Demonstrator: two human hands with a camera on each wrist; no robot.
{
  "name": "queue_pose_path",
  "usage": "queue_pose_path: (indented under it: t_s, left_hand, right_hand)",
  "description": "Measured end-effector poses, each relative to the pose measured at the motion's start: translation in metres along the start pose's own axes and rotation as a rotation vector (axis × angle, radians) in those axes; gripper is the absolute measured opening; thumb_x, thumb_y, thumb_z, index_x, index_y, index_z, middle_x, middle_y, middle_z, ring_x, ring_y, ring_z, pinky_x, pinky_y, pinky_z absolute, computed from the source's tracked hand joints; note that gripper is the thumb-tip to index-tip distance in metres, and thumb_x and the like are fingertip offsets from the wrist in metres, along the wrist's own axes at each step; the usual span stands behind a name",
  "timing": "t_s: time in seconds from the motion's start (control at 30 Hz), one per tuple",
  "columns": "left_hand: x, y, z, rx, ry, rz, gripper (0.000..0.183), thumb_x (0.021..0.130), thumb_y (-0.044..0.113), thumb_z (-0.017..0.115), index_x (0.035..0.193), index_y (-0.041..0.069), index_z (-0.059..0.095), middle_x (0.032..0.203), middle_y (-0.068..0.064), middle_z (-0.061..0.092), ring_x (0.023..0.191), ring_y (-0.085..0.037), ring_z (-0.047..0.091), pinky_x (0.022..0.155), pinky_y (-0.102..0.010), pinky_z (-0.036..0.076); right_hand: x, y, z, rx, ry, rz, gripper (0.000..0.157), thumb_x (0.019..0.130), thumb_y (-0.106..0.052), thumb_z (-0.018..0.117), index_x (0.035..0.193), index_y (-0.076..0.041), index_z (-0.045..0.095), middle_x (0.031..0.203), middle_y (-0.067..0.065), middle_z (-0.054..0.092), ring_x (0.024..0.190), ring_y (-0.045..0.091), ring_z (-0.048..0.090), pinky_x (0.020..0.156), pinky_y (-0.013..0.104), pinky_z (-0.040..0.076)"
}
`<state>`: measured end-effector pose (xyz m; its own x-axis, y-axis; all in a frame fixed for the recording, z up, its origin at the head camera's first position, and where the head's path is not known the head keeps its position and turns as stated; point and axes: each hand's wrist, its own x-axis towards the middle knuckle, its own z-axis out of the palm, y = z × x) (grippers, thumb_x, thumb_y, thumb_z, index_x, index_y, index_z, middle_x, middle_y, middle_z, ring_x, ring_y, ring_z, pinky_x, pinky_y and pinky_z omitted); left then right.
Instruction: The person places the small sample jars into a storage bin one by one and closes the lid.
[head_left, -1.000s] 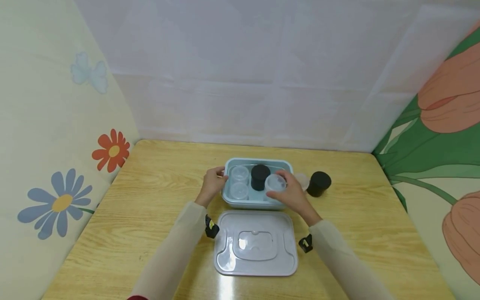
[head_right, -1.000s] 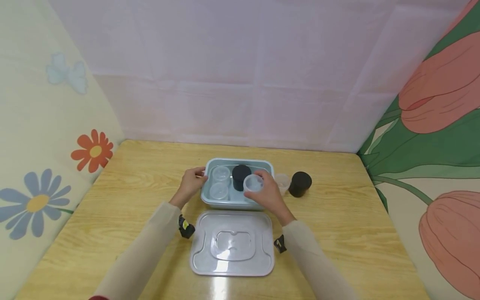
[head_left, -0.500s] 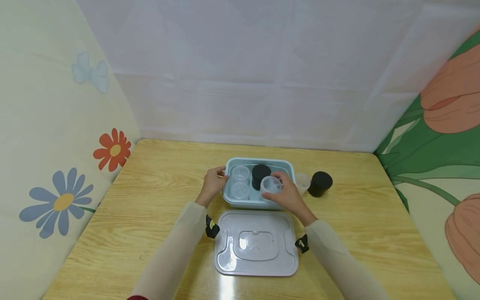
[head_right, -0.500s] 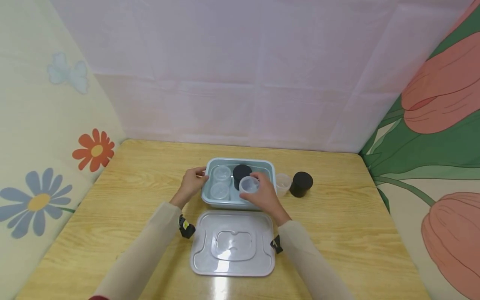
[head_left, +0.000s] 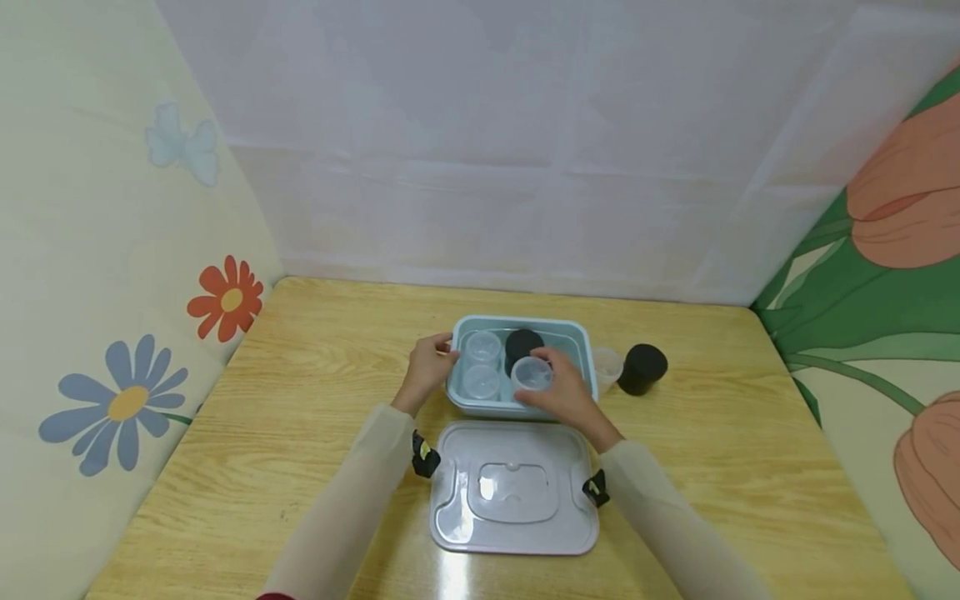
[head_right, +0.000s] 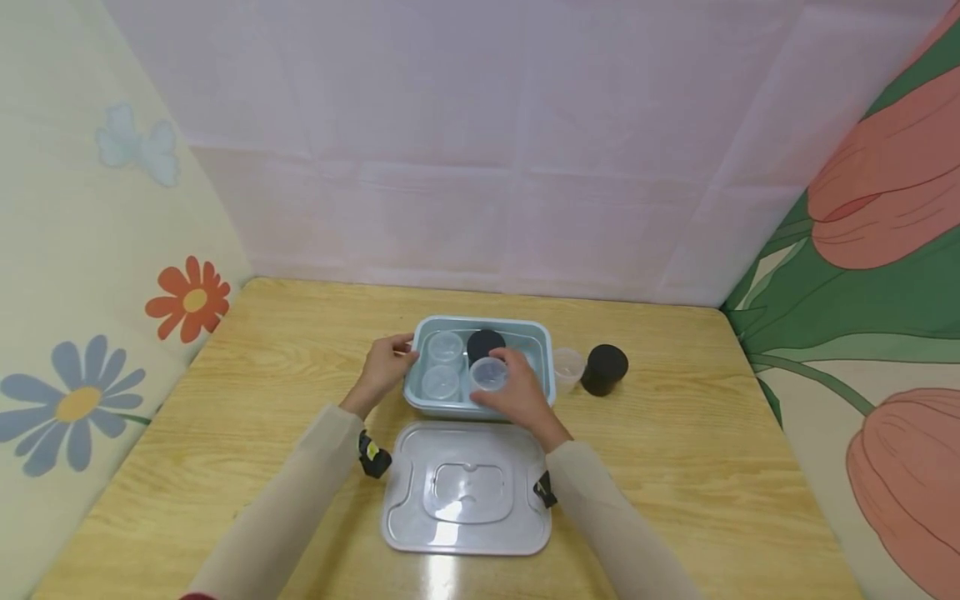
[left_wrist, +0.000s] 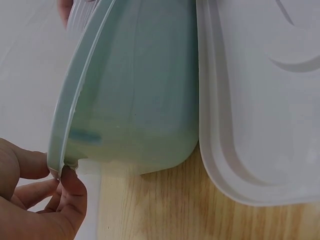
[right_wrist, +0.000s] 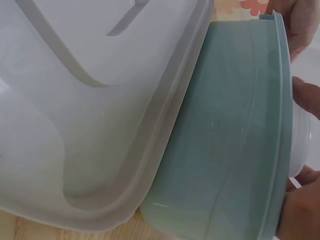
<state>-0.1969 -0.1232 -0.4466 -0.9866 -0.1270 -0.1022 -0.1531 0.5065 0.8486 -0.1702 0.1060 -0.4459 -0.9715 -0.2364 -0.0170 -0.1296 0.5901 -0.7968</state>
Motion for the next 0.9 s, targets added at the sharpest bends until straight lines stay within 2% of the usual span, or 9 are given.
queue_pose_path:
  t_s: [0.67, 0.9]
  left_hand:
    - [0.0000, -0.0001, 0.0014, -0.005, 0.012, -0.009, 0.038, 0.088, 0.004, 0.061, 0.125, -0.003, 0.060, 0.099, -0.020, 0.063, 0.083, -0.024, 0.062, 0.065, -0.025, 0.050]
    - [0.0004, 0.0009, 0.0012, -0.011, 0.009, -0.018, 0.038, 0.088, 0.003, 0.061, 0.125, -0.002, 0.060, 0.100, -0.020, 0.063, 0.084, -0.025, 0.062, 0.065, -0.024, 0.049]
  right_hand:
    - [0.0060, -0.0061, 0.0064, -0.067, -0.032, -0.024, 0.069, 0.072, -0.023, 0.082, 0.130, -0.003, 0.050, 0.132, 0.017, 0.050, 0.121, 0.032, 0.048, 0.102, 0.048, 0.041]
    - [0.0073, -0.0048, 0.0073, -0.089, -0.040, -0.082, 0.067, 0.073, -0.023, 0.081, 0.128, 0.002, 0.050, 0.128, 0.019, 0.053, 0.116, 0.032, 0.052, 0.099, 0.045, 0.044]
